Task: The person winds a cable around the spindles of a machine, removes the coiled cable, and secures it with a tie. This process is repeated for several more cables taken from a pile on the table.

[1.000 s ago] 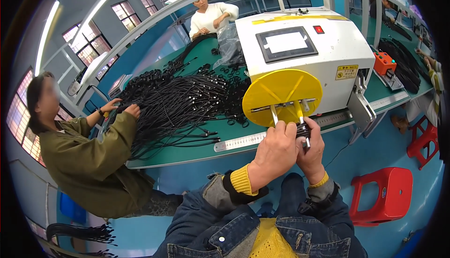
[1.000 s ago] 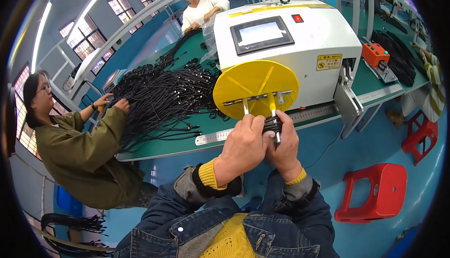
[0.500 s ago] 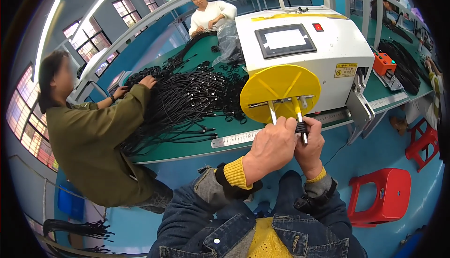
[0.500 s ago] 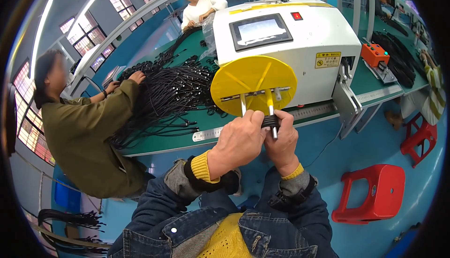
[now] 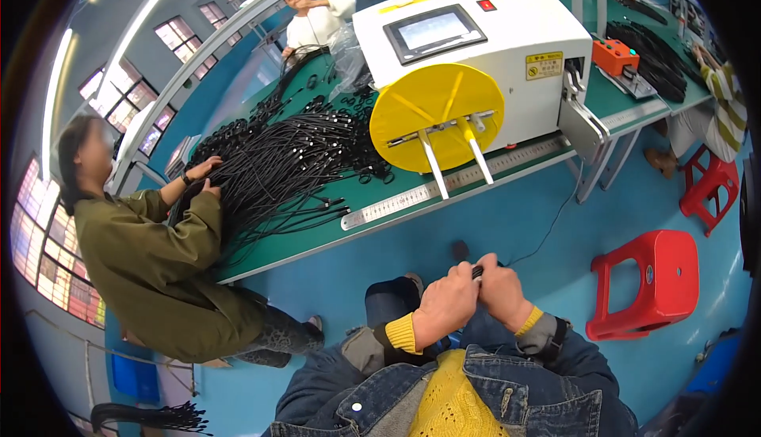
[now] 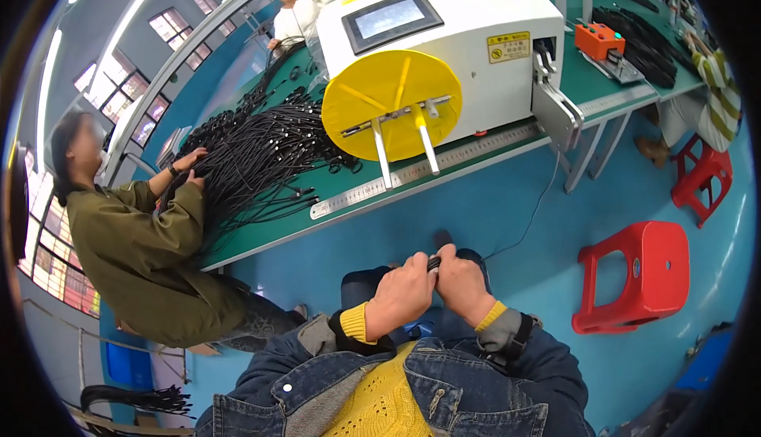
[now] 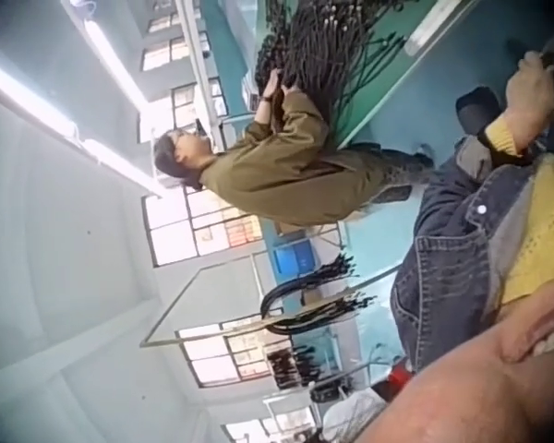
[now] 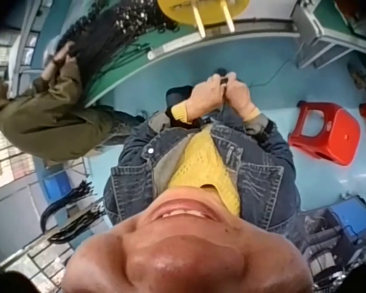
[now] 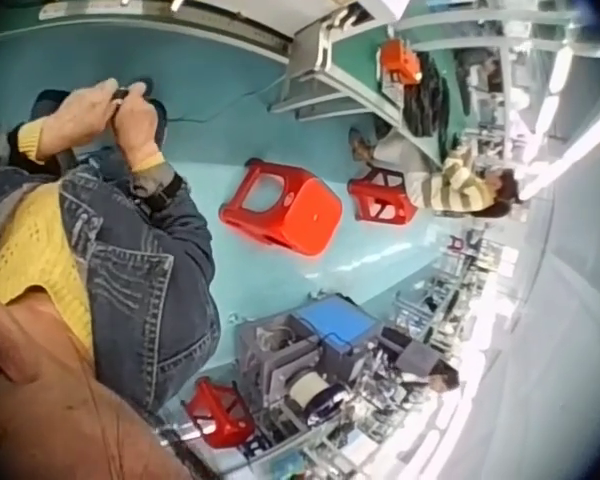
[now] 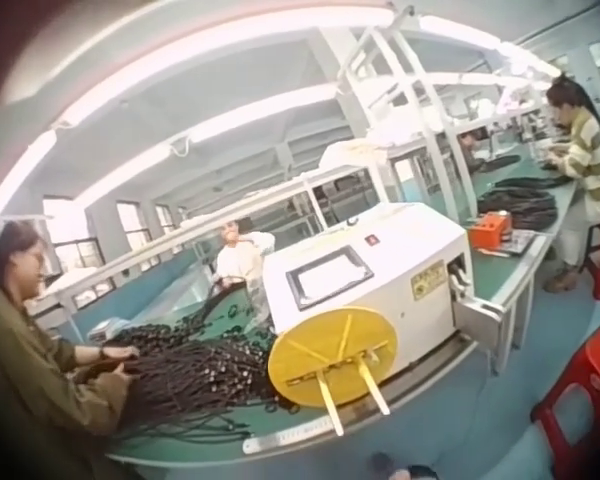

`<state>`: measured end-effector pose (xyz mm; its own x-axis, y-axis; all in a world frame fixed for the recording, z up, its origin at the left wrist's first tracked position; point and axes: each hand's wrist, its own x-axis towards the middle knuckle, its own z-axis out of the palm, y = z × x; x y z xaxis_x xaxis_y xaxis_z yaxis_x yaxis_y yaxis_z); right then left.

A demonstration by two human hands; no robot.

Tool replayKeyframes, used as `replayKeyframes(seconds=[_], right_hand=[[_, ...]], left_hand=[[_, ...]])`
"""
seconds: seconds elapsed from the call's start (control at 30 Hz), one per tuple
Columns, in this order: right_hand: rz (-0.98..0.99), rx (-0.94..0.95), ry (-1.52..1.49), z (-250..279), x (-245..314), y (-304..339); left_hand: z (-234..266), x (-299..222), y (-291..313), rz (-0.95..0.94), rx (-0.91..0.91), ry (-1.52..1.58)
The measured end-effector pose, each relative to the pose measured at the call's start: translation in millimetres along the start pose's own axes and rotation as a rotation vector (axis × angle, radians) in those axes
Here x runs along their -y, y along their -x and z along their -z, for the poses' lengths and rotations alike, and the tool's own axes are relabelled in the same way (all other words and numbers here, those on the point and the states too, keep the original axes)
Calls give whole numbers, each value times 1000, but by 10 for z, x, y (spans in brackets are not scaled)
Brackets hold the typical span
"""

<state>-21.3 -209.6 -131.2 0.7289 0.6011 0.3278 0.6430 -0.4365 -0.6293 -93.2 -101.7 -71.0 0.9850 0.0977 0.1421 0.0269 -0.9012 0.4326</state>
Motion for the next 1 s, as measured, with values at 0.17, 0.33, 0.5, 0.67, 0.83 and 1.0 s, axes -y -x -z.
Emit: replayKeyframes(seconds=[0.17,0.33,0.5,0.67,0.83,1.0], right_hand=[[135,238,52,-388,-131,122],[294,364,-75,-524,83,145],[339,290,-297,-542,281,-131],[366,302,-63,-705,159,-265],[377,283,-162,-685,160,-418],[472,487,-60,-578,285,-572]], left_hand=[[-181,390,347,230,296,221],[-342,1084,613,249,51,663],[-159,886,473,567,310,1617],[244,809,252,749,495,1335],[213,1013,152,730,679,1293],[136,1185,193,749,902,1258]])
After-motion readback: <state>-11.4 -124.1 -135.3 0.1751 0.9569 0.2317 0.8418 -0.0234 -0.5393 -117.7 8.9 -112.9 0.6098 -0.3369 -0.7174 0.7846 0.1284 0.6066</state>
